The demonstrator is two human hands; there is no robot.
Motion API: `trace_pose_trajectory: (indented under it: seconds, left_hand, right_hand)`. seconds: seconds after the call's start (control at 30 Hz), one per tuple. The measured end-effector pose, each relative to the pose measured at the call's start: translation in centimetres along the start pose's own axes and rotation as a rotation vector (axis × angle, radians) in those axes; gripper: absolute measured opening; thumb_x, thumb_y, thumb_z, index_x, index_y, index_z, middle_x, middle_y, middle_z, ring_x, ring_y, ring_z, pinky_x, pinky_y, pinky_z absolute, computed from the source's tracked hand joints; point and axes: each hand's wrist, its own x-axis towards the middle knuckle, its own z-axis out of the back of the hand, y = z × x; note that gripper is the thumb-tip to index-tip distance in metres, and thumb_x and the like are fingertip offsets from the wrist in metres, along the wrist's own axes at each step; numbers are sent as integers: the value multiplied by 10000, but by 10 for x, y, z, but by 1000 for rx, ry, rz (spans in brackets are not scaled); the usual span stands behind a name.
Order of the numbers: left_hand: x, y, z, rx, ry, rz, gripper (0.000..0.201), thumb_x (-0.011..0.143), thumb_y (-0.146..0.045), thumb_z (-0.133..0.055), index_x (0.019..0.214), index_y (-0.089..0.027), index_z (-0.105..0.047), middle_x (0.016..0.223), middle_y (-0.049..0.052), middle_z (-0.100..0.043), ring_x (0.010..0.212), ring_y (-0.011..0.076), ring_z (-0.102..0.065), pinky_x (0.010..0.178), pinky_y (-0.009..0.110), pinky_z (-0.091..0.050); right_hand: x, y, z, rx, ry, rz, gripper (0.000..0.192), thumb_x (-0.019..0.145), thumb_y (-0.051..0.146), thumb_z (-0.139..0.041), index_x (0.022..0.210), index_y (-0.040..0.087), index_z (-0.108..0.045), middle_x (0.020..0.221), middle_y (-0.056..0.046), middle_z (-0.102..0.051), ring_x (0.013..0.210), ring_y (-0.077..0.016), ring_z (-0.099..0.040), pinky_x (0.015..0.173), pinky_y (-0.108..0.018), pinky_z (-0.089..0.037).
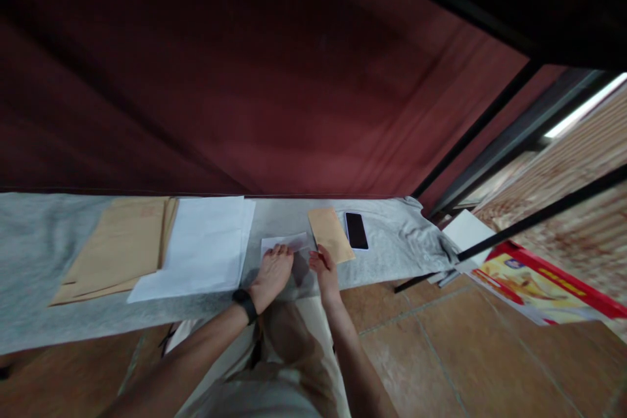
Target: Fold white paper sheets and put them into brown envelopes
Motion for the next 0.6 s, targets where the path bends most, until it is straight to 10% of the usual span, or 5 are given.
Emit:
trace_pose_trajectory:
  seconds: [0.17,0.3,0.6]
  left_hand:
    - [10,27,20,-952,-310,449,199,920,-267,-530,901,-158,-695,844,65,-714,756,200,-683,694,309,-538]
    - [-5,21,0,-1868,-425,781,262,629,-304,-828,785,-163,-672,806,-1,-708,722,143,-665,781,316,-582]
    - [-42,-5,-39,-2068,-230,932,321,527,-236,-905,713,-151,-657,759,42,-746,741,182,-719,791,347,-615]
  right_hand:
    - [-7,2,-3,81,0,-90,549,733,576,-714,1131,200,-667,1066,-116,-741,956,-246,-713,811,-380,-579]
    - [-17,2,-16,183,112,-241,571,760,622,-694,1138,195,-660,1062,-122,-746,929,-234,-730,827,-384,-591]
    - [-8,-13,-20,-316,123,-33,341,804,439,-537,980,191,-692,743,-6,-687,621,-166,-624,515,-249,-509]
